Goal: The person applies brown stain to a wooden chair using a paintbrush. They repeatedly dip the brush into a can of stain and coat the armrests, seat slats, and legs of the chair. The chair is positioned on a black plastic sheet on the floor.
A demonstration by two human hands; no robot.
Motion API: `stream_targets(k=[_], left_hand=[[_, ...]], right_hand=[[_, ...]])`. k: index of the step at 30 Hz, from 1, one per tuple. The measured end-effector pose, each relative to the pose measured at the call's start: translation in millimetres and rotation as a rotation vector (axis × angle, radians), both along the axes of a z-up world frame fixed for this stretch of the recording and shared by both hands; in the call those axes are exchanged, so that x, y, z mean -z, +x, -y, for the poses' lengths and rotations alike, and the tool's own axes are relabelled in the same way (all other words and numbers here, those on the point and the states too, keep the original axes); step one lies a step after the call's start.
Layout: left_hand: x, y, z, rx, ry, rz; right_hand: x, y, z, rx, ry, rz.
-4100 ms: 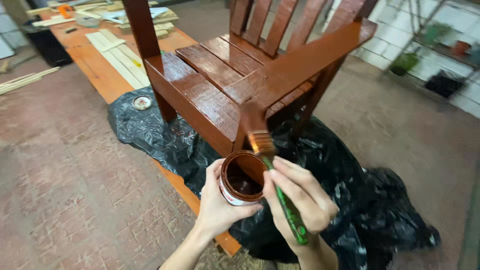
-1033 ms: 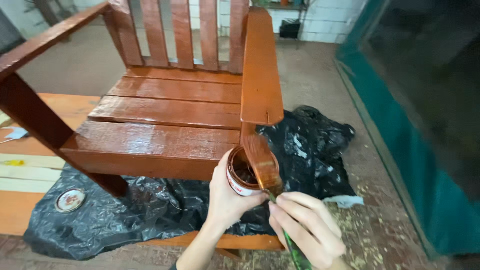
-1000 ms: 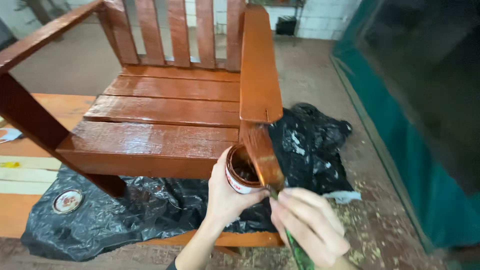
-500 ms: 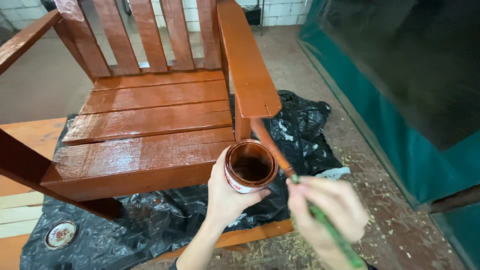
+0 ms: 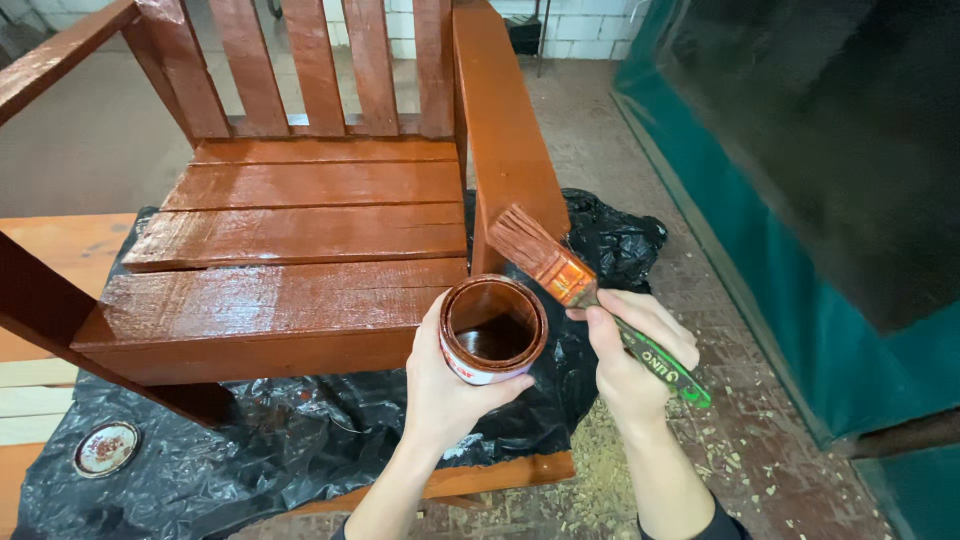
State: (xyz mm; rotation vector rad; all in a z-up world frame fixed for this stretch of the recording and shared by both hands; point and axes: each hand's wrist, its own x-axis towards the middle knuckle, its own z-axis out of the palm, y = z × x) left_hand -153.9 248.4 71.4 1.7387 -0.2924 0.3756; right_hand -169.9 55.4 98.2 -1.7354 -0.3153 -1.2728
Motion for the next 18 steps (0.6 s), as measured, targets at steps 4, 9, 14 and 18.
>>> stream_targets(k=[4,9,14,18], left_hand=[[3.2,-0.8,0.1,-0.005,0.003,0.006],[2.6,-0.6,2.4,-0.008,0.035,-0.031],[0.3,-0.5,8.4,-0.006,0.064,-0.108],[-2.3,0.3,8.2,-0.005,0.074,-0.111]], right_hand=[[22.4,-8.6,13.6,0.018,0.083,0.019],[28.3,-0.3,23.3,-0.204,0.347,-0.015],[13.9,45.0,30.7,-0.631,0.764,-0.307],[19.8,54.8,43.6,-0.634,0.87,-0.414]])
